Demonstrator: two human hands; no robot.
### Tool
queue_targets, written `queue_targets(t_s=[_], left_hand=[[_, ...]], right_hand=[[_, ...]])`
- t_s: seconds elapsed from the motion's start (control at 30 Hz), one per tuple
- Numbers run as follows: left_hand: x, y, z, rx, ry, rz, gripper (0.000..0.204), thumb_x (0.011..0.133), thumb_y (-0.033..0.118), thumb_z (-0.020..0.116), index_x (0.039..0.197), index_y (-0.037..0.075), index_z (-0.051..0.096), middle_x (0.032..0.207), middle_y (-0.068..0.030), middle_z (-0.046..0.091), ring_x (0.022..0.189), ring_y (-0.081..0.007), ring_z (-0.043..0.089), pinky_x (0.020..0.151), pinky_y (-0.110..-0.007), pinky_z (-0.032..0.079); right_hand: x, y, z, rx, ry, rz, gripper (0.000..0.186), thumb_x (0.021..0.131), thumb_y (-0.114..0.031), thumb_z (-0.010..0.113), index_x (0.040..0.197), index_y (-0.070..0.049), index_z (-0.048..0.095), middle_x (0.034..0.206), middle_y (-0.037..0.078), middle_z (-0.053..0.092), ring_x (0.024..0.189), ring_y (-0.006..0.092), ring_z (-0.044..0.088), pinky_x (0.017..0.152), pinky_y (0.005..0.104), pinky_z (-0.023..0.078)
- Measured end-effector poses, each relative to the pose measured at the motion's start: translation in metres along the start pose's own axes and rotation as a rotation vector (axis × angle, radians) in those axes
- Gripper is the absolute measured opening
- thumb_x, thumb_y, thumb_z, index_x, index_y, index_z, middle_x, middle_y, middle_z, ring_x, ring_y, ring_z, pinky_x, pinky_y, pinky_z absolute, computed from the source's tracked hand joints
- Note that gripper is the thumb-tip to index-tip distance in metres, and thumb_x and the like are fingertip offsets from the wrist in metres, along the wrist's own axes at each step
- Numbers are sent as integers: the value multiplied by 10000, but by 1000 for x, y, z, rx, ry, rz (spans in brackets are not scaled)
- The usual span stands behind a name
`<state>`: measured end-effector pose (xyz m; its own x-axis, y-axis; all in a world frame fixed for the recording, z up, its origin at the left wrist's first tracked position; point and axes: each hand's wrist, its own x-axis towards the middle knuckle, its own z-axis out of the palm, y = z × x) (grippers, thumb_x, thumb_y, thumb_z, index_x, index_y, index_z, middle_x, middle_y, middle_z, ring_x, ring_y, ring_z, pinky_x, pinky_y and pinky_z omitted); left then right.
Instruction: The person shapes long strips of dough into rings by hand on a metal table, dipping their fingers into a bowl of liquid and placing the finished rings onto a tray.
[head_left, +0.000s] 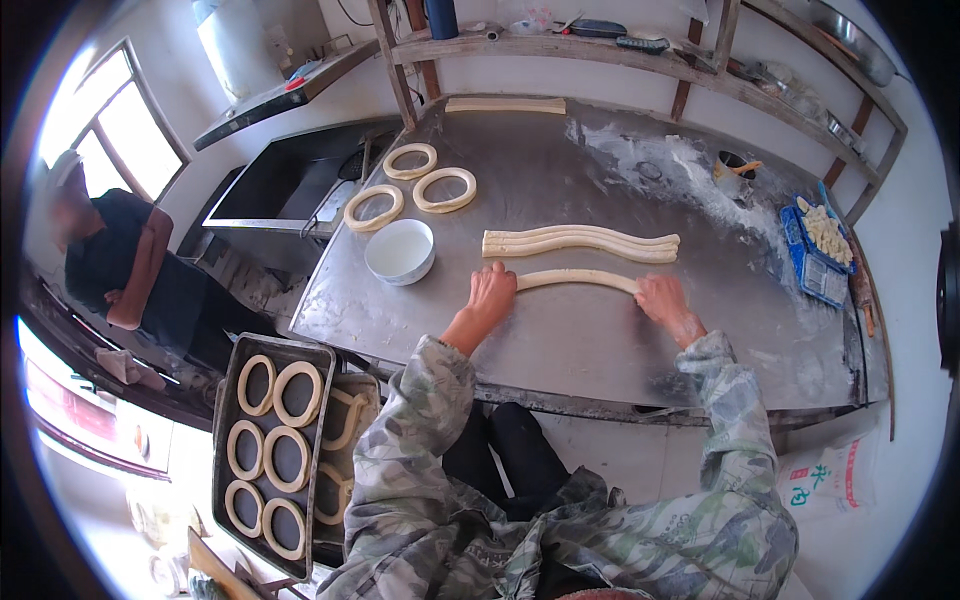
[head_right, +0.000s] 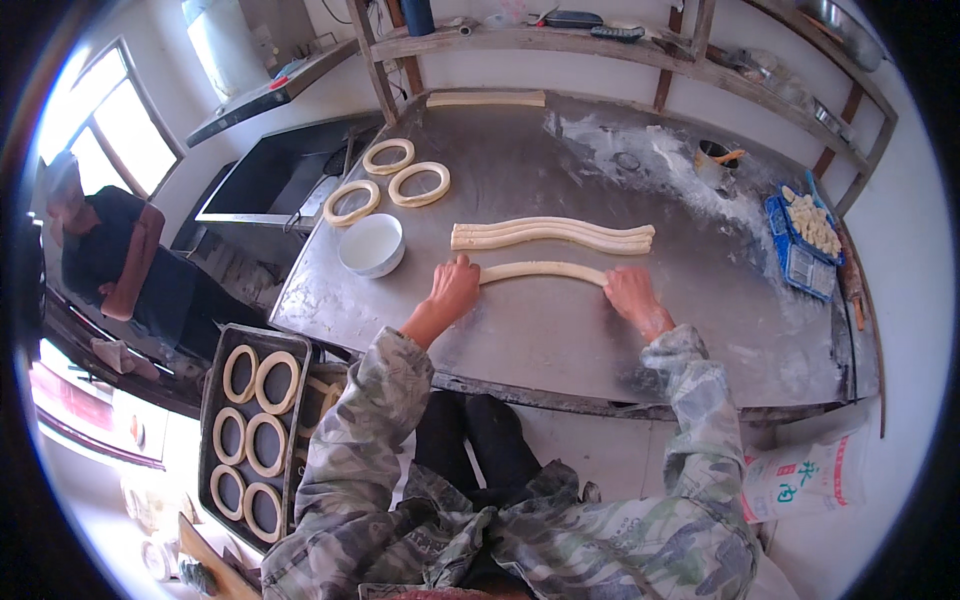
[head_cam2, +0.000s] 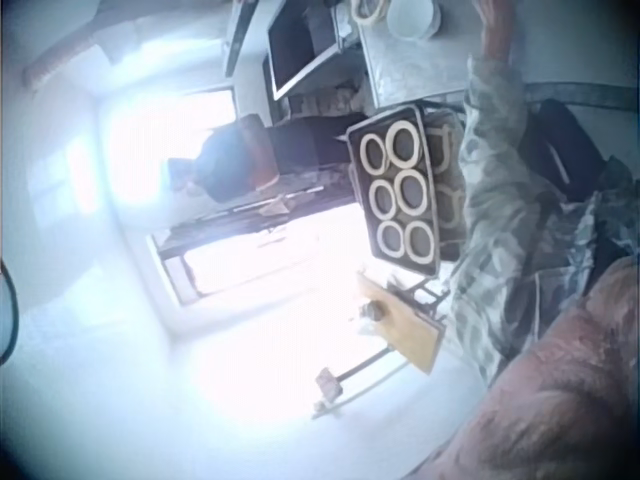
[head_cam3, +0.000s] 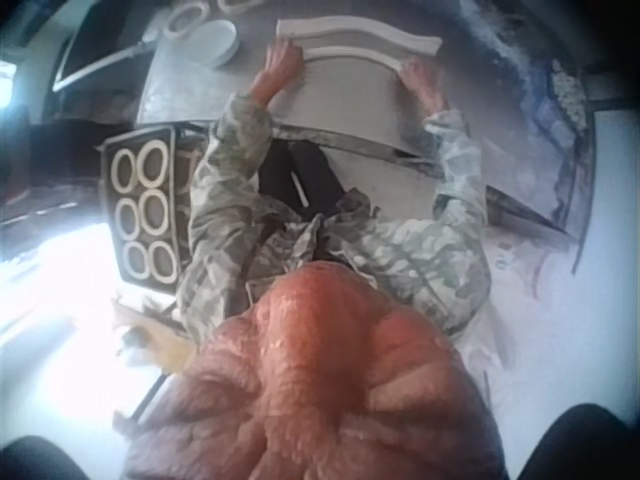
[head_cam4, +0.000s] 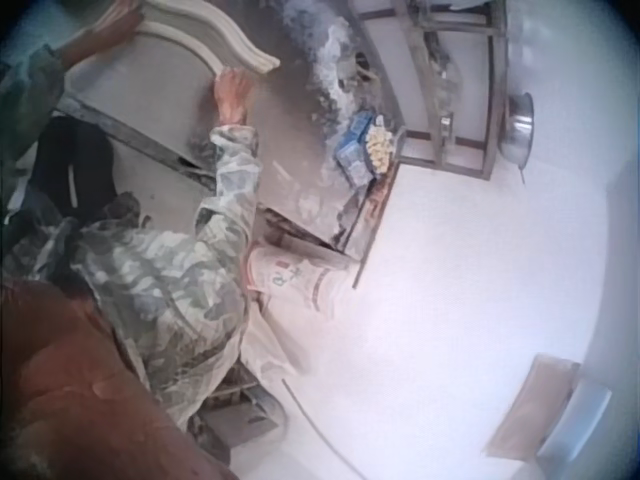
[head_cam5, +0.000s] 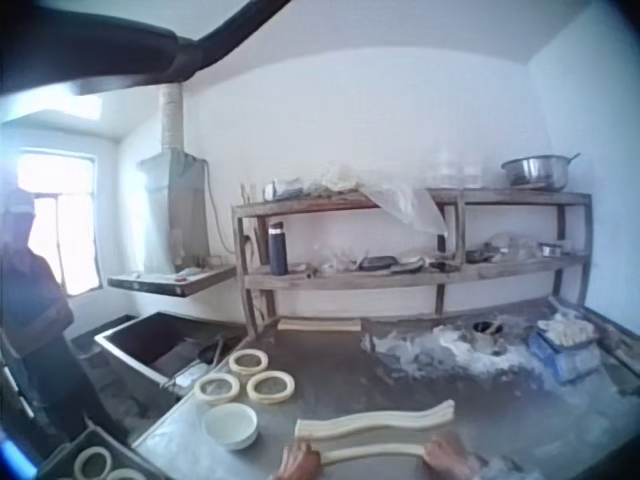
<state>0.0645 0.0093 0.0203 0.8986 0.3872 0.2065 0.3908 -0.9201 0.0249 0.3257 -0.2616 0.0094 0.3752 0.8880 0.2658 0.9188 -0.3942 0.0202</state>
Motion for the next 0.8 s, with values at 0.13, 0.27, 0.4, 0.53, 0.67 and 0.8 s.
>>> queue_targets(t_s=[0.13,0.27,0.4,0.53,0.67,0.8], left_hand=[[-38,-11,-17,-35,19,-50,193,807,126,617,934,25,721,1040,-198,634,926,-373,663,788,-496,535],[-79,-44,-36,-18,13,-172,199,811,146,623,938,37,731,1029,-204,638,909,-380,673,781,-501,541],[-121,-60,-43,-58,-95,-298,222,819,218,651,908,34,736,1026,-212,667,921,-390,685,805,-495,550],[-135,-47,-35,-189,-86,-329,312,822,271,669,1022,34,706,959,-221,701,916,-405,689,803,-508,553],[-130,9,-26,-467,-14,-332,420,826,266,674,1192,63,650,916,-230,715,899,-419,685,805,-512,549],[-141,38,-26,-456,58,-115,404,829,161,654,1227,92,654,1092,-200,667,1030,-383,655,805,-488,552]], right_hand=[[-16,-39,-25,135,-49,-24,169,838,-247,651,860,-86,696,828,141,699,821,362,681,726,502,531],[-14,-97,-27,188,-10,-33,168,829,-243,668,866,-82,698,837,142,701,833,370,682,741,513,531],[-29,-98,-21,99,-118,-11,195,810,-244,708,895,-69,718,855,181,704,851,379,686,752,507,539],[-48,-95,-34,134,-214,90,251,789,-259,728,929,-51,727,872,215,705,863,402,685,764,516,536],[-39,-129,-17,510,-67,177,350,772,-296,734,999,-29,720,873,233,698,865,420,679,759,520,533],[-40,-161,-24,489,-13,111,328,840,-200,670,1148,-94,707,901,189,696,837,381,689,745,477,542]])
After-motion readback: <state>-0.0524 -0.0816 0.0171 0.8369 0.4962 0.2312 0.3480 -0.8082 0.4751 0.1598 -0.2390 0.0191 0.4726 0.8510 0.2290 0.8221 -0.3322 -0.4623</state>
